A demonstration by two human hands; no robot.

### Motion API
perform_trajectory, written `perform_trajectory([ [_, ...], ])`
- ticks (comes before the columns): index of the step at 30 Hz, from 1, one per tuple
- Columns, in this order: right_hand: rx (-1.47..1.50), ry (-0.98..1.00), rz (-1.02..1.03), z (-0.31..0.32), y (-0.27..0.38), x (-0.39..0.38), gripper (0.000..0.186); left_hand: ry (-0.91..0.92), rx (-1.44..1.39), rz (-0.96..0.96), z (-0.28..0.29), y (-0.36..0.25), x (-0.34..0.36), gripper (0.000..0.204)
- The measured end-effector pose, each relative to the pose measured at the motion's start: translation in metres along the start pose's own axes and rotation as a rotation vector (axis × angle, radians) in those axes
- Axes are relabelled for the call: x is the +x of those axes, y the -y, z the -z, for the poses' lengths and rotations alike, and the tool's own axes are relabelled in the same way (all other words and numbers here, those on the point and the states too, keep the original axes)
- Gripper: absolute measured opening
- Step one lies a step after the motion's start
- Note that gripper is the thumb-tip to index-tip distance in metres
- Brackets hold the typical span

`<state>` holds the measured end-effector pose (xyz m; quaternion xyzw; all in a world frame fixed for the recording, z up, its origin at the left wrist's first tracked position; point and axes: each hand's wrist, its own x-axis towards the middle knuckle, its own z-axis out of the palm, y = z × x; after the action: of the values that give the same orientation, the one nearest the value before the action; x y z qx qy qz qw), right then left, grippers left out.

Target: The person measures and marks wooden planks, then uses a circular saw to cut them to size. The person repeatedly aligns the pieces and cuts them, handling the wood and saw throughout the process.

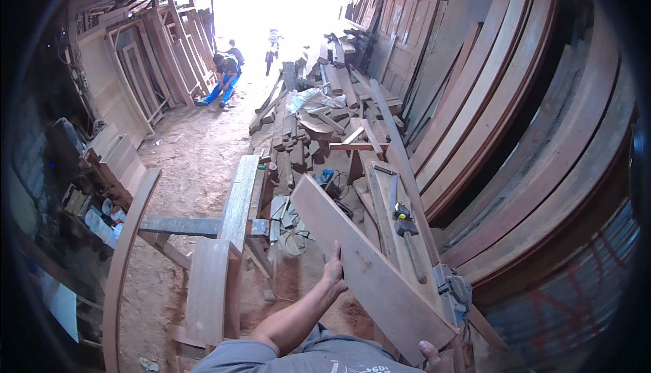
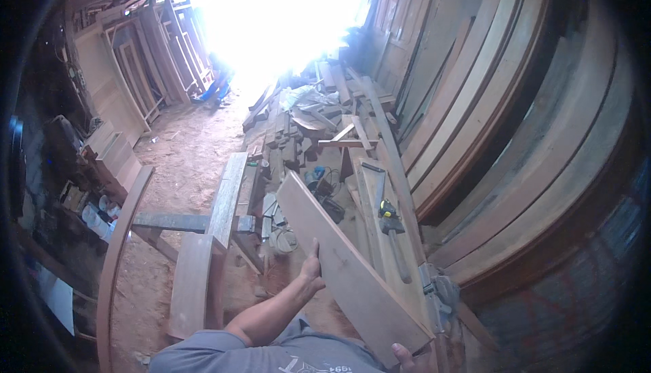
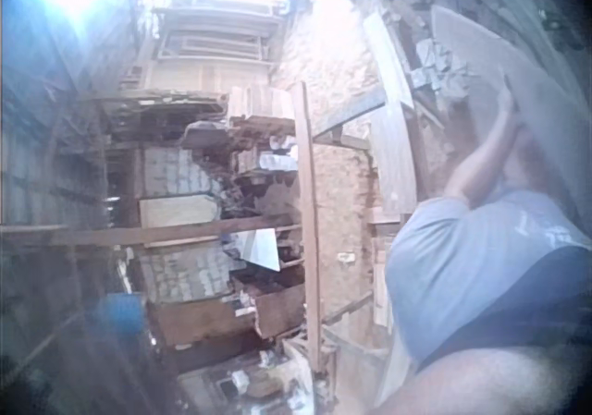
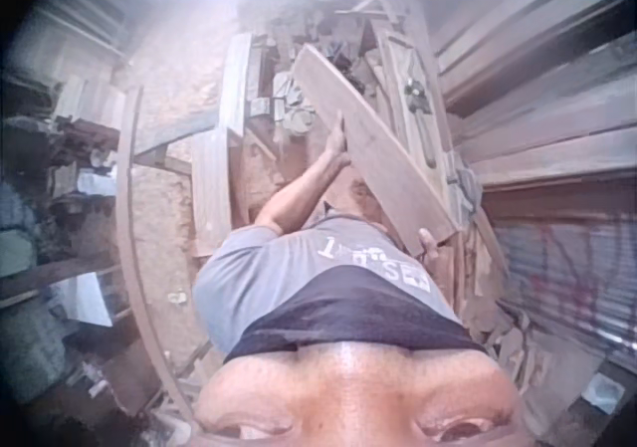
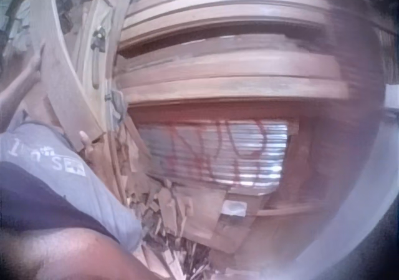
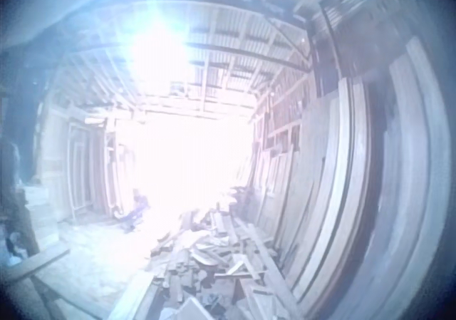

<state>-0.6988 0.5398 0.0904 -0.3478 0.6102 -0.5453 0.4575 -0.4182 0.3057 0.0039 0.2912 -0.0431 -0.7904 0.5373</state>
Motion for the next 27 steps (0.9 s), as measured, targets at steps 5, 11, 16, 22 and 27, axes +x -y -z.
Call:
perform_trajectory([
  [5,-0.183,0.11,-0.131,-0.048,-0.034,0.065,0.055,-0.082,0.108,-0.24,-0.034,-0.105,0.048,0.085],
  [11,-0.63,0.438,-0.226,-0.136,-0.097,0.162,0.059,-0.048,0.285,-0.718,-0.063,-0.254,0.098,0.075],
  [16,-0.96,1.053,-0.202,-0.148,-0.203,0.288,0.053,-0.099,0.619,-1.044,-0.106,-0.382,0.122,0.051],
  [22,-0.768,1.127,-0.236,-0.273,-0.148,0.349,0.057,-0.18,0.932,-1.179,-0.118,-0.525,0.1,0.043],
  [27,-0.845,1.26,-0.113,-0.357,-0.146,0.415,0.062,-0.694,1.291,-1.056,-0.135,-0.58,0.094,0.054],
])
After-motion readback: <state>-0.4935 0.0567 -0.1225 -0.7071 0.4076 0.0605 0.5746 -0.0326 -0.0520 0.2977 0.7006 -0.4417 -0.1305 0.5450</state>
